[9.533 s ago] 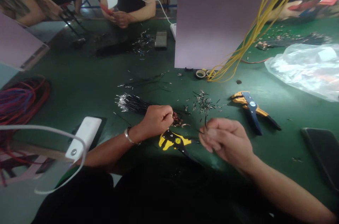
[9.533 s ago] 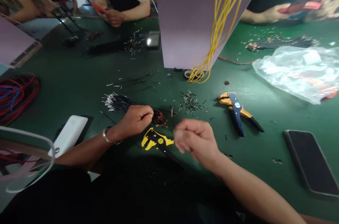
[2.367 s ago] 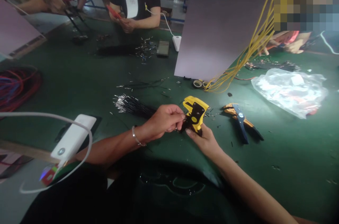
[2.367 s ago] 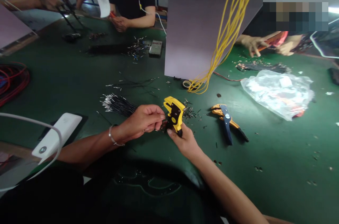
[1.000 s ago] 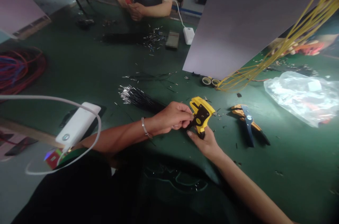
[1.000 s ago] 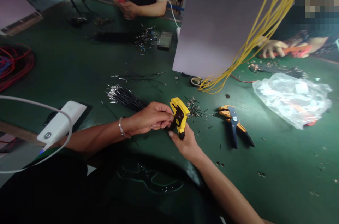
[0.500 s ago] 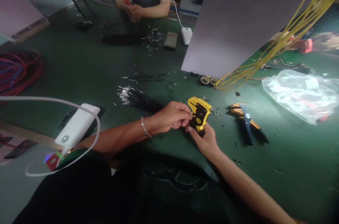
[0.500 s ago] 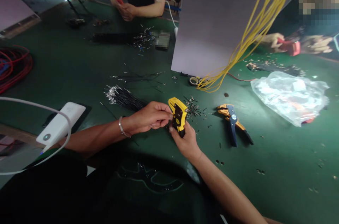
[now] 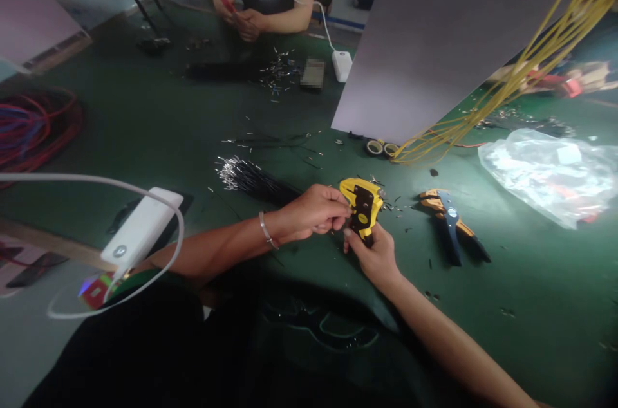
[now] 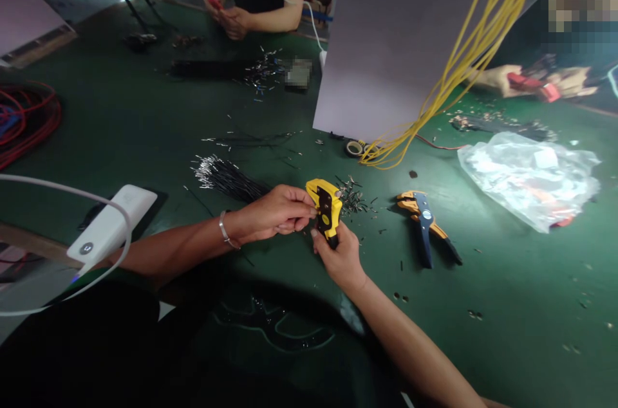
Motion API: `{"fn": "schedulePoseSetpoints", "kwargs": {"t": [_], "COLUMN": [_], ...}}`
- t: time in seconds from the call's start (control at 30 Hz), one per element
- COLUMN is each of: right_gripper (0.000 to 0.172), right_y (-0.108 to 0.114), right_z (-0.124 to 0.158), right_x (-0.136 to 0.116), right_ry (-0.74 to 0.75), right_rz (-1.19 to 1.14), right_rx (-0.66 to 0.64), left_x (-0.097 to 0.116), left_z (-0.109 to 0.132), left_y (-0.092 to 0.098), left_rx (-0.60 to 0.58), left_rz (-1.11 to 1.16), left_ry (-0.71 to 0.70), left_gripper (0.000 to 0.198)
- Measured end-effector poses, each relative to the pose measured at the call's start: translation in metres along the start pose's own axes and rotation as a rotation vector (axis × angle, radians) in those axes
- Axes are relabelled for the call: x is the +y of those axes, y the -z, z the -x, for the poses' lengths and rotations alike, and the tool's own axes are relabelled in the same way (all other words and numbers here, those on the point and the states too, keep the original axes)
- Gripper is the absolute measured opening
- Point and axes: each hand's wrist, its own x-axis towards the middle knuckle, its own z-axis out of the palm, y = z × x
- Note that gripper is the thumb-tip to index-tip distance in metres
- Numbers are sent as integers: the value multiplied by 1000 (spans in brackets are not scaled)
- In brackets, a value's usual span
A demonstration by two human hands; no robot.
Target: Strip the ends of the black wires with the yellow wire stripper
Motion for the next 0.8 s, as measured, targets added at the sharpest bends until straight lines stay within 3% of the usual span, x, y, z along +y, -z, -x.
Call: {"fn": "schedulePoseSetpoints", "kwargs": {"t": [0.3,0.37,0.47,0.8], "right_gripper": [21,22,22,23], "right_y": [0,1,3,7], "right_z": [-3,-5,-7,-12], "right_x": [0,2,4,2], "right_ry": [-43,-51,-50,-110], "right_rz": [-24,-45,-56,-106], "right_rx": [33,51,79,103], "left_x": [-2,-2,-2,-4], "left_z": [-5,-5,-5,-9], "left_y": [2,3,4,9], "left_rx": [-37,-42,-23,73], "left_rz": [47,46,-6,-198], "left_ry": [-40,-67,-97,-153], "left_gripper": [10,16,19,4]}}
